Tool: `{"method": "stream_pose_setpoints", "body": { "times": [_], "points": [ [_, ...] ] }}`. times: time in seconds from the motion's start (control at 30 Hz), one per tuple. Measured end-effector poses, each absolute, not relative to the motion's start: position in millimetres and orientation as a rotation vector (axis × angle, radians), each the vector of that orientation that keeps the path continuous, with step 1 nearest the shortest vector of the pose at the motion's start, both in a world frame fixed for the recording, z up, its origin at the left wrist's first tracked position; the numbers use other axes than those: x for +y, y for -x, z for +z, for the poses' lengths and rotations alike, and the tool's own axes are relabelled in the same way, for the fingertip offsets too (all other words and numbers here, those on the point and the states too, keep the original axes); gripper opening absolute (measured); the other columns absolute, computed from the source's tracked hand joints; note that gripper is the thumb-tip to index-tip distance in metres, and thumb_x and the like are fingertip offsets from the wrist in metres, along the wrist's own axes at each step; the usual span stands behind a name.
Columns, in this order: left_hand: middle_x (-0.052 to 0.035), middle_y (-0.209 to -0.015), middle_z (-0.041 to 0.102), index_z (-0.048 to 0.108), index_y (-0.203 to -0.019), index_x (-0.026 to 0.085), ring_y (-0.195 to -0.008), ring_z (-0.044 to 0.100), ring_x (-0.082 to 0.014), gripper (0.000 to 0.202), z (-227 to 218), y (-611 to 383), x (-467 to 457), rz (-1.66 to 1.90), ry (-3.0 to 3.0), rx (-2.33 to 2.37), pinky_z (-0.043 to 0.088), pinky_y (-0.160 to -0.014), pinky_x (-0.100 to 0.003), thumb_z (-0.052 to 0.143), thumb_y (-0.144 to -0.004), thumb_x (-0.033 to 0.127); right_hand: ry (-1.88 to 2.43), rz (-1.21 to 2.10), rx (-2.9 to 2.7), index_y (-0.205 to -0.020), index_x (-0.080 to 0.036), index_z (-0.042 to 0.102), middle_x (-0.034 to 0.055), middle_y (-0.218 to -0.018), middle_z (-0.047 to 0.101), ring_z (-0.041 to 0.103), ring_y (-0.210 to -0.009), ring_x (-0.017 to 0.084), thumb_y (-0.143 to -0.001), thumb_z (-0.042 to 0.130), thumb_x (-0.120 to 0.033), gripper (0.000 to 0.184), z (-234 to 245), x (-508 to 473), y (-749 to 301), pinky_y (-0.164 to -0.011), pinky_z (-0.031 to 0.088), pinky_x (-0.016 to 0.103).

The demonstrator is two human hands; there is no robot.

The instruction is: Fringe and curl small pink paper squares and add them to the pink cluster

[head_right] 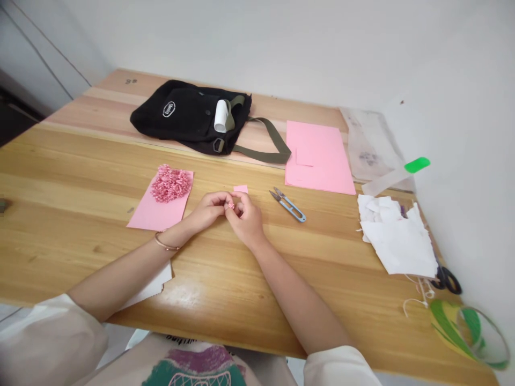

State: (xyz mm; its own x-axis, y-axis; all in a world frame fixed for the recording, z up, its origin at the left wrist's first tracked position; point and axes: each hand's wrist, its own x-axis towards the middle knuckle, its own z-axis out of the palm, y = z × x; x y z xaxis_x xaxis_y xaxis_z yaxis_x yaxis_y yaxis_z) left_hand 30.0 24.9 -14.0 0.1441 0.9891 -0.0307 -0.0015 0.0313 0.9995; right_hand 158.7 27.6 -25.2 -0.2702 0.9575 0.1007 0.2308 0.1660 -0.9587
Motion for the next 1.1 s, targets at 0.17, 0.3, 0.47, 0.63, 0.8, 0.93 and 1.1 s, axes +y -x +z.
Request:
{"method": "stream_pose_setpoints", "body": {
  "times": [0.17,0.3,0.47,0.63,0.8,0.93,1.1],
  "points": [
    [0.0015,-0.062,0.054,0.051,-0.059,0.015,-0.065,0.048,-0.012,0.006,-14,-31,25,1.082,-1.258,1.137,0.037,-0.065,-0.024,0.049,-0.056,0.01,1.166,1.166,-1.657,-0.098,-0.02,0.053,-0.009,-0.049,0.039,0.037,-0.043,0.009,-0.075,0.054,-0.03,0.025,-25,27,-159,-0.047,0.031,0.023],
    [0.0019,-0.061,0.052,0.051,-0.059,0.015,-0.064,0.047,-0.012,0.008,-13,-32,24,1.064,-1.33,1.166,0.037,-0.064,-0.023,0.046,-0.056,0.01,1.185,1.171,-1.66,-0.099,-0.02,0.052,-0.0092,-0.049,0.039,0.036,-0.043,0.009,-0.076,0.053,-0.03,0.025,-22,26,-160,-0.047,0.03,0.023],
    [0.0007,-0.063,0.055,0.052,-0.058,0.015,-0.065,0.049,-0.013,0.011,-9,-31,23,1.036,-1.407,1.193,0.037,-0.066,-0.025,0.044,-0.057,0.008,1.201,1.166,-1.698,-0.099,-0.019,0.051,-0.0087,-0.05,0.04,0.037,-0.045,0.009,-0.077,0.052,-0.028,0.024,-20,25,-161,-0.047,0.031,0.023],
    [-0.0005,-0.066,0.055,0.05,-0.058,0.016,-0.068,0.05,-0.0141,0.014,-9,-31,24,1.016,-1.397,1.18,0.038,-0.068,-0.025,0.042,-0.057,0.005,1.216,1.146,-1.728,-0.1,-0.019,0.05,-0.0087,-0.05,0.04,0.036,-0.044,0.009,-0.078,0.052,-0.027,0.024,-18,25,-160,-0.046,0.031,0.023],
    [0.0008,-0.063,0.053,0.048,-0.057,0.016,-0.067,0.049,-0.0133,0.015,-10,-31,24,1.016,-1.385,1.185,0.038,-0.067,-0.024,0.041,-0.058,0.003,1.246,1.111,-1.748,-0.1,-0.019,0.051,-0.008,-0.05,0.042,0.035,-0.042,0.009,-0.078,0.052,-0.026,0.023,-14,24,-160,-0.045,0.03,0.023],
    [0.0013,-0.061,0.051,0.046,-0.056,0.017,-0.067,0.049,-0.0132,0.016,-11,-31,25,1.003,-1.388,1.194,0.038,-0.067,-0.025,0.04,-0.059,0.002,1.266,1.114,-1.743,-0.101,-0.019,0.051,-0.0072,-0.05,0.044,0.036,-0.042,0.009,-0.078,0.053,-0.028,0.025,-15,25,-160,-0.045,0.03,0.024],
    [0.0008,-0.064,0.053,0.047,-0.057,0.017,-0.068,0.05,-0.0133,0.016,-10,-30,27,0.985,-1.382,1.206,0.039,-0.067,-0.025,0.041,-0.06,0.002,1.328,1.089,-1.742,-0.102,-0.019,0.052,-0.0039,-0.055,0.052,0.042,-0.045,0.011,-0.079,0.053,-0.033,0.026,-17,24,-159,-0.045,0.032,0.025]
  ]
}}
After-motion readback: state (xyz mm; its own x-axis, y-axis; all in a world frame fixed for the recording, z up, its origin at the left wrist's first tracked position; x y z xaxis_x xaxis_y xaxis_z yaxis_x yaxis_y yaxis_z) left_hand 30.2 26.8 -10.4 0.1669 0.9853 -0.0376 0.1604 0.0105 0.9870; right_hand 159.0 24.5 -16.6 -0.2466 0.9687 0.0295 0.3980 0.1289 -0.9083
